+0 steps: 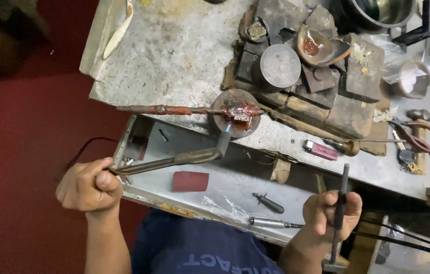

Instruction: Heating a small metal jewelry component with a blowtorch while manipulating it with a metal rod on a workbench.

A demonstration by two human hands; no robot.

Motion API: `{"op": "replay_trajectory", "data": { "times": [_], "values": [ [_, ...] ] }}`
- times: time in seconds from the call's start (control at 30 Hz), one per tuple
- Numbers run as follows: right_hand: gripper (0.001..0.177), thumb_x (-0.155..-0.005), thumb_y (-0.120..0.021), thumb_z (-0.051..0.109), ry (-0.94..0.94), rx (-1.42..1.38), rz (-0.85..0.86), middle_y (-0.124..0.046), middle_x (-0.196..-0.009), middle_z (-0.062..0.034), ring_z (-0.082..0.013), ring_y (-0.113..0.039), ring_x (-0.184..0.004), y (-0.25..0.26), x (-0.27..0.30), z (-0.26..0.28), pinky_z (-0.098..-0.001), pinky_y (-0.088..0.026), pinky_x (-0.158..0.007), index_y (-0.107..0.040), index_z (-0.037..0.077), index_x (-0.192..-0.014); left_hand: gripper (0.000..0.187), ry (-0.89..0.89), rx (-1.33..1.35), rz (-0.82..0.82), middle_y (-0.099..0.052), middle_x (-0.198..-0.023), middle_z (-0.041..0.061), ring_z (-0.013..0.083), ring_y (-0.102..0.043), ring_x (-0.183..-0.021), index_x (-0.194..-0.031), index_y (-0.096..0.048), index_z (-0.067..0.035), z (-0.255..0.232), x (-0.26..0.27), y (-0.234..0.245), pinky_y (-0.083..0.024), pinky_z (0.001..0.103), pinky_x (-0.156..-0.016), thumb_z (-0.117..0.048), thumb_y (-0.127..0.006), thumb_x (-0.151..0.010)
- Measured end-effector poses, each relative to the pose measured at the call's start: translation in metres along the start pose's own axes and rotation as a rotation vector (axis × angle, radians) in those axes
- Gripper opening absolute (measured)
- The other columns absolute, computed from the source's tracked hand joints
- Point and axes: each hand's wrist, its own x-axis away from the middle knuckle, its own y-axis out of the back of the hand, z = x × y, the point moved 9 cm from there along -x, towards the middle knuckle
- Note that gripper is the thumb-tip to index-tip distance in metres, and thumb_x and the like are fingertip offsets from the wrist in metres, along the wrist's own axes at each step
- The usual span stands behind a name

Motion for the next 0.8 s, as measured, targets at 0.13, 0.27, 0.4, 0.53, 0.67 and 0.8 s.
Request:
{"op": "replay_trajectory", "data": {
  "times": [0.13,0.27,0.4,0.53,0.67,0.8],
  "values": [
    [0.043,-0.109,-0.051,0.010,-0.052,-0.107,-0.150,-0.061,-0.137,-0.0349,-0.0380,-0.078,-0.081,0.025,0.022,-0.008,-0.0326,-0.061,-0.066,-0.051,-0.011,-0.147,0.057,-0.027,-0.004,0.005,-0.065,-0.063,0.011,0.0279,-0.061,-0.050,-0.078,-0.069,0.003,-0.007,-0.009,-0.003,-0.046,0.039,-0.045,-0.026,-0.039,-0.116],
    [0.027,-0.112,-0.056,0.022,0.194,0.680,-0.400,-0.071,-0.111,-0.0275,-0.0294,-0.072,-0.059,0.024,0.028,0.016,-0.0344,-0.065,-0.056,-0.056,0.006,-0.134,0.057,0.014,-0.024,0.067,-0.070,-0.067,0.011,0.0290,-0.063,-0.054,-0.078,-0.072,0.003,0.000,-0.019,-0.005,-0.043,0.039,-0.049,-0.022,-0.040,-0.118],
    [0.027,-0.112,-0.053,0.024,0.179,0.843,-0.501,-0.069,-0.102,-0.0224,-0.0276,-0.066,-0.053,0.012,0.021,0.011,-0.0338,-0.059,-0.053,-0.056,0.005,-0.132,0.060,0.056,-0.090,0.239,-0.071,-0.074,0.013,0.0322,-0.063,-0.060,-0.080,-0.073,0.002,0.009,-0.048,-0.018,-0.042,0.041,-0.054,-0.024,-0.039,-0.122],
    [0.029,-0.112,-0.050,0.018,0.173,0.860,-0.479,-0.069,-0.100,-0.0253,-0.0293,-0.070,-0.056,0.012,0.026,0.008,-0.0351,-0.063,-0.054,-0.053,0.000,-0.135,0.053,-0.001,-0.229,0.397,-0.063,-0.071,0.011,0.0333,-0.056,-0.057,-0.080,-0.065,-0.005,0.005,-0.064,-0.039,-0.035,0.042,-0.052,-0.028,-0.046,-0.124],
    [0.030,-0.111,-0.050,0.017,0.169,0.908,-0.406,-0.070,-0.100,-0.0259,-0.0294,-0.073,-0.059,0.005,0.019,0.009,-0.0331,-0.066,-0.055,-0.053,-0.002,-0.135,0.056,-0.004,-0.270,0.511,-0.055,-0.066,0.007,0.0307,-0.052,-0.054,-0.074,-0.056,-0.008,0.003,-0.068,-0.052,-0.032,0.042,-0.051,-0.030,-0.051,-0.126],
    [0.030,-0.111,-0.053,0.018,0.166,0.867,-0.404,-0.071,-0.099,-0.0250,-0.0283,-0.073,-0.059,0.005,0.016,0.008,-0.0337,-0.067,-0.055,-0.055,-0.001,-0.134,0.057,0.032,-0.319,0.527,-0.054,-0.064,0.010,0.0348,-0.047,-0.053,-0.076,-0.057,-0.007,0.026,-0.059,-0.042,-0.030,0.044,-0.053,-0.028,-0.055,-0.129]
  ]
}}
